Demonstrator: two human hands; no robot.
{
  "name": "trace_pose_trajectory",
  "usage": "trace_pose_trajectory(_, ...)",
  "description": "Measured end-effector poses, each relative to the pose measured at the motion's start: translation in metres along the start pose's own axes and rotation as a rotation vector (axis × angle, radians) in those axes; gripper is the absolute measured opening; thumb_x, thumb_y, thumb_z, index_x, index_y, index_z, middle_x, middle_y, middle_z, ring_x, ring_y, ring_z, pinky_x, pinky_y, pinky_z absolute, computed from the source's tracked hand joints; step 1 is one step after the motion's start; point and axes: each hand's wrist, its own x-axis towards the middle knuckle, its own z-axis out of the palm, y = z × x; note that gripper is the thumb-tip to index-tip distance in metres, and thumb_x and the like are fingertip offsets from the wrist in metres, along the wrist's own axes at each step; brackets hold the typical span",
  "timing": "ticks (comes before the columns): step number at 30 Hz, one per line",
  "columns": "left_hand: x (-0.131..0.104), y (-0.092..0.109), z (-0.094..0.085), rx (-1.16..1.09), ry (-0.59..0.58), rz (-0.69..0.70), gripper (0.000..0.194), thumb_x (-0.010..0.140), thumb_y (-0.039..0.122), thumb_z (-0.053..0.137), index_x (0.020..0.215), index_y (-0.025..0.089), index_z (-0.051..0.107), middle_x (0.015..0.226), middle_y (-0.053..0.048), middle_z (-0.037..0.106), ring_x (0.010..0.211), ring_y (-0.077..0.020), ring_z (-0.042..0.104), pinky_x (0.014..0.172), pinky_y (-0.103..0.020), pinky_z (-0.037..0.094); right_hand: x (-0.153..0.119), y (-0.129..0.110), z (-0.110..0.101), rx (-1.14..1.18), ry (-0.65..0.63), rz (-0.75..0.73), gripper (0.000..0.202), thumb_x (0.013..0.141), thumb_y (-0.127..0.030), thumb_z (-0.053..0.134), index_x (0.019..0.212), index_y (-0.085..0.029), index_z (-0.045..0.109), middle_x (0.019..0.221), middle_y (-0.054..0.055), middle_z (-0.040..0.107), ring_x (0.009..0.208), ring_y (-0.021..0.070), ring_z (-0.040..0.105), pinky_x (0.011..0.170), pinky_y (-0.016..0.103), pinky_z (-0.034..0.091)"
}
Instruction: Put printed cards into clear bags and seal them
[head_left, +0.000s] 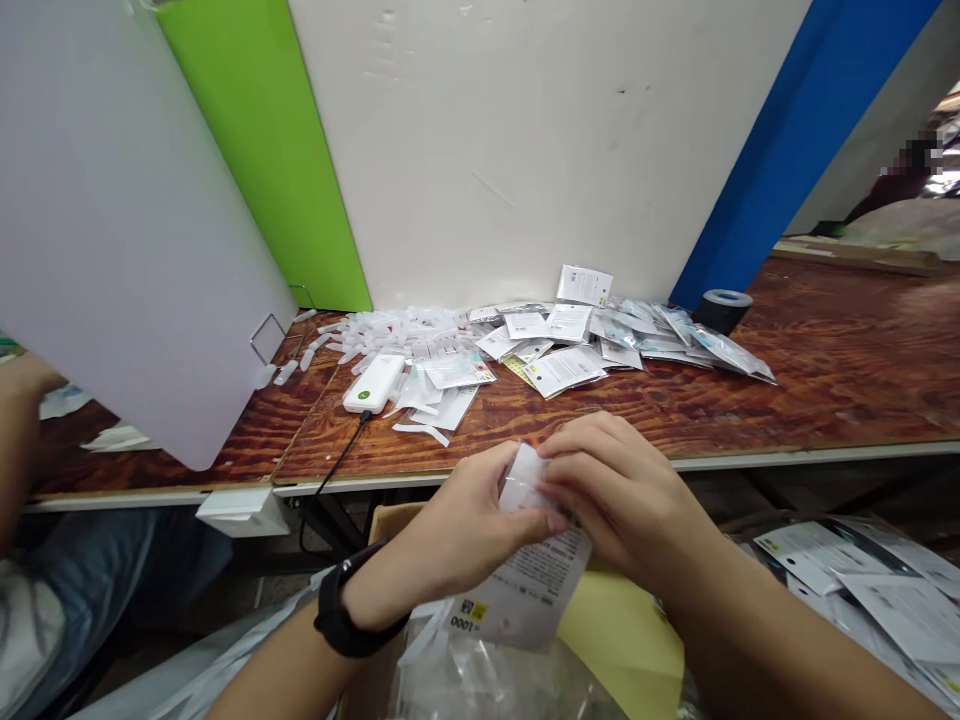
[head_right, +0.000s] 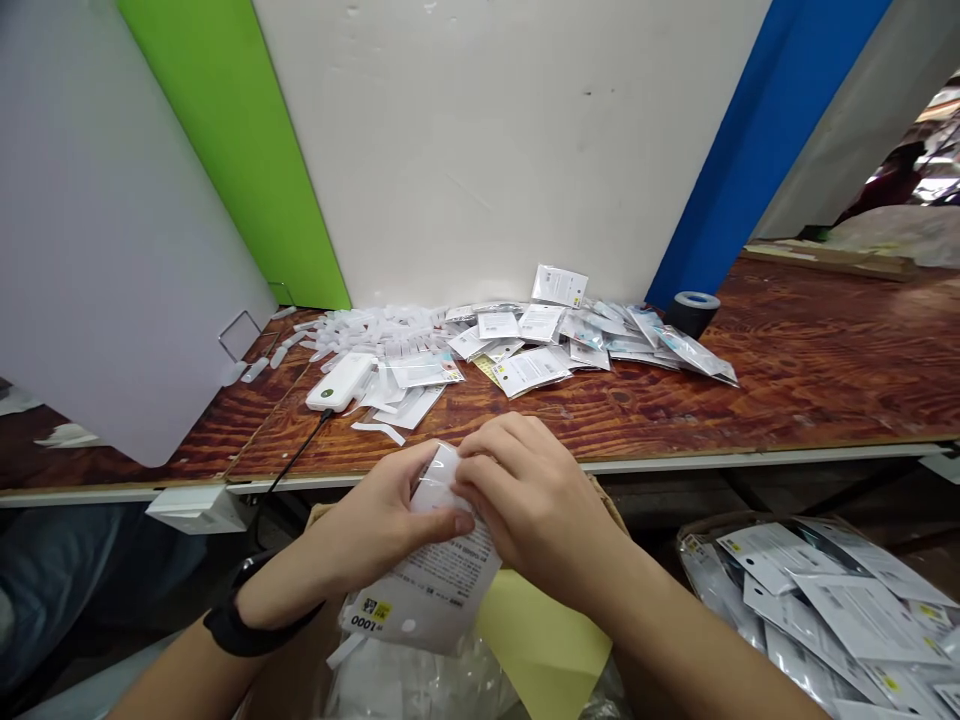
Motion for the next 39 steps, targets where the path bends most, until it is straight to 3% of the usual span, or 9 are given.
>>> trace_pose_trajectory(6,-0.005,0.008,-0.003,-0.162,-0.159,0.06,0.027,0.086,0.04,0.053,0.092,0.016,0.064,0.079,0.001,0.056,0.071,-0.0128,0.045,0.062,-0.021,0.036,-0.004,0.0,0.0,0.148,0.078,0.139,0.016,0.084,-0.005,0.053,0.083,-0.02,0.055,0.088,0.007,0.066,0.081,0.0184,0.059,0.069,0.034,0.048)
trace_pose_trajectory(12,-0.006,0.008,0.0,-0.162,-0.153,0.02,0.029,0.083,0.043,0.056,0.084,0.016,0.066,0.074,0.001,0.055,0.065,-0.0114,0.042,0.06,-0.02,0.034,-0.004,-0.006,-0.004,0.205,0.088,0.306,0.014,0.084,-0.009,0.054,0.075,-0.02,0.057,0.08,0.003,0.067,0.074,0.0165,0.062,0.065,0.03,0.049)
trace_pose_trajectory(23,-0.003,0.008,-0.001,-0.188,-0.191,-0.027,0.032,0.08,0.045,0.06,0.083,0.013,0.062,0.073,0.0,0.053,0.066,-0.0112,0.043,0.058,-0.021,0.034,-0.003,-0.01,0.001,0.121,0.127,0.477,0.011,0.084,-0.019,0.055,0.076,-0.019,0.062,0.072,0.002,0.07,0.064,0.017,0.065,0.058,0.028,0.048)
trace_pose_trajectory(30,-0.004,0.006,0.0,-0.165,-0.186,-0.055,0.035,0.079,0.047,0.06,0.084,0.013,0.063,0.072,0.0,0.053,0.063,-0.0112,0.044,0.057,-0.021,0.034,-0.001,-0.011,0.004,0.187,0.155,0.604,0.013,0.085,-0.023,0.055,0.073,-0.019,0.062,0.069,0.001,0.069,0.061,0.0166,0.064,0.058,0.027,0.047)
trace_pose_trajectory(39,-0.004,0.006,-0.002,-0.153,-0.197,-0.036,0.027,0.08,0.038,0.06,0.085,0.012,0.064,0.074,0.0,0.056,0.065,-0.0121,0.046,0.058,-0.021,0.036,0.001,-0.011,0.005,0.242,0.213,0.677,0.014,0.084,-0.025,0.057,0.071,-0.019,0.06,0.066,0.002,0.067,0.059,0.0164,0.063,0.053,0.026,0.048)
